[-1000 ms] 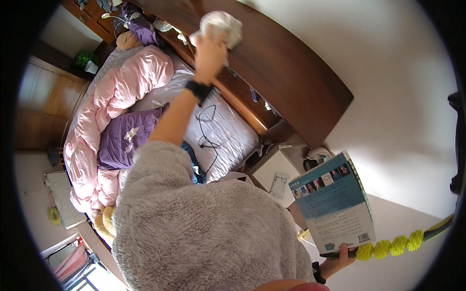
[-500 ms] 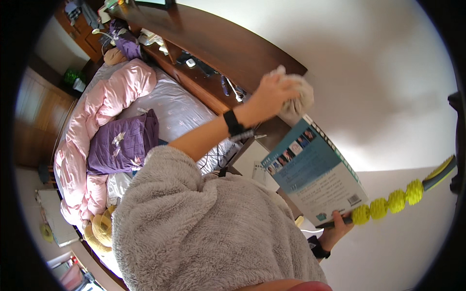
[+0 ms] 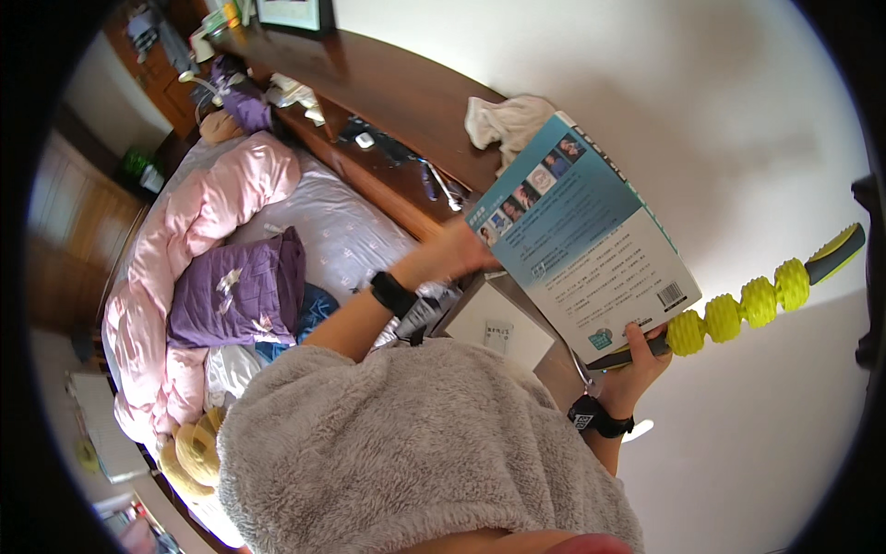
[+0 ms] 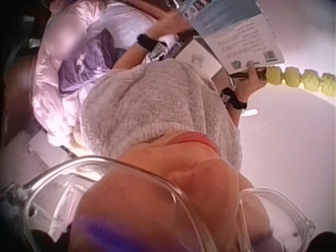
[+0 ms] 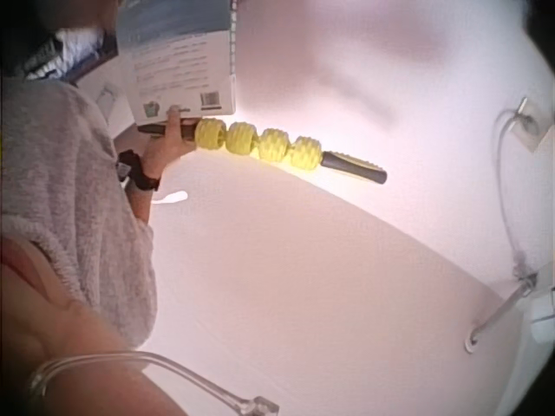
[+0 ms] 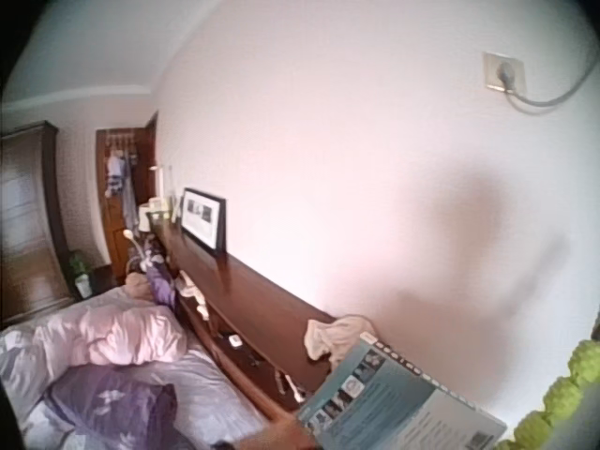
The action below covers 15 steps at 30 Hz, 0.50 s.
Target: The person tidies a bedroom by moving items, wiping surfaces, and relocating objects. They open a wardrobe, place a black item inside, wipe a bedside table with a cloth, move a book to a shelf, pick up clothes and place them in a laundry basket, and carry two packages of wipes to the bathroom.
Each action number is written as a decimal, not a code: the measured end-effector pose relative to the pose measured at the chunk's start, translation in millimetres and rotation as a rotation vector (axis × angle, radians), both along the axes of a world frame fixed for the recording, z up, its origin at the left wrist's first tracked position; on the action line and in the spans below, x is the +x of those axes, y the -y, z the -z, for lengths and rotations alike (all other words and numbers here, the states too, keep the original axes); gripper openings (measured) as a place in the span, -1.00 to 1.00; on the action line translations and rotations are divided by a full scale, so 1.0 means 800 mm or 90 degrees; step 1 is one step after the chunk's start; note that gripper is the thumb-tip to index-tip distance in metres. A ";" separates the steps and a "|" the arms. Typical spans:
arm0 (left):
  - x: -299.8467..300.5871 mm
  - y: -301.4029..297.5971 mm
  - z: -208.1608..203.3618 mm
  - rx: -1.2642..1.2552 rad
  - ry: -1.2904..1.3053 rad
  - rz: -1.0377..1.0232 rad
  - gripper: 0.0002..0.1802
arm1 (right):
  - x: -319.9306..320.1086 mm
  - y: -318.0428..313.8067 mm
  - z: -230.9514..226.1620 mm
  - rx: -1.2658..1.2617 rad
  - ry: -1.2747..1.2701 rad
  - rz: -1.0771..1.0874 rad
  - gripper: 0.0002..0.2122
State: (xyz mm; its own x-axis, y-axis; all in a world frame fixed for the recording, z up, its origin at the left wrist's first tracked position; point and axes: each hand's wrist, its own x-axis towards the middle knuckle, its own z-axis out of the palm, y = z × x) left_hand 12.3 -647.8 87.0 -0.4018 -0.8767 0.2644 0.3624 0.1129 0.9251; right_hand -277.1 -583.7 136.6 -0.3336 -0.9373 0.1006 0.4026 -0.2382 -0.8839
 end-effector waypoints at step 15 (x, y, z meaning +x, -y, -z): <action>0.153 -0.107 0.061 0.225 -0.323 -0.412 -0.30 | 0.120 0.051 -0.017 0.023 -0.594 -0.204 -0.84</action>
State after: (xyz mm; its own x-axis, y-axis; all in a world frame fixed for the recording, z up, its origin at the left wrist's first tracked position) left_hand 134.7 -562.5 38.2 0.2917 -0.9551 -0.0526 0.7021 0.1764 0.6898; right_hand -181.4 -624.4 150.4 0.1348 -0.9773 0.1636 -0.4191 -0.2058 -0.8843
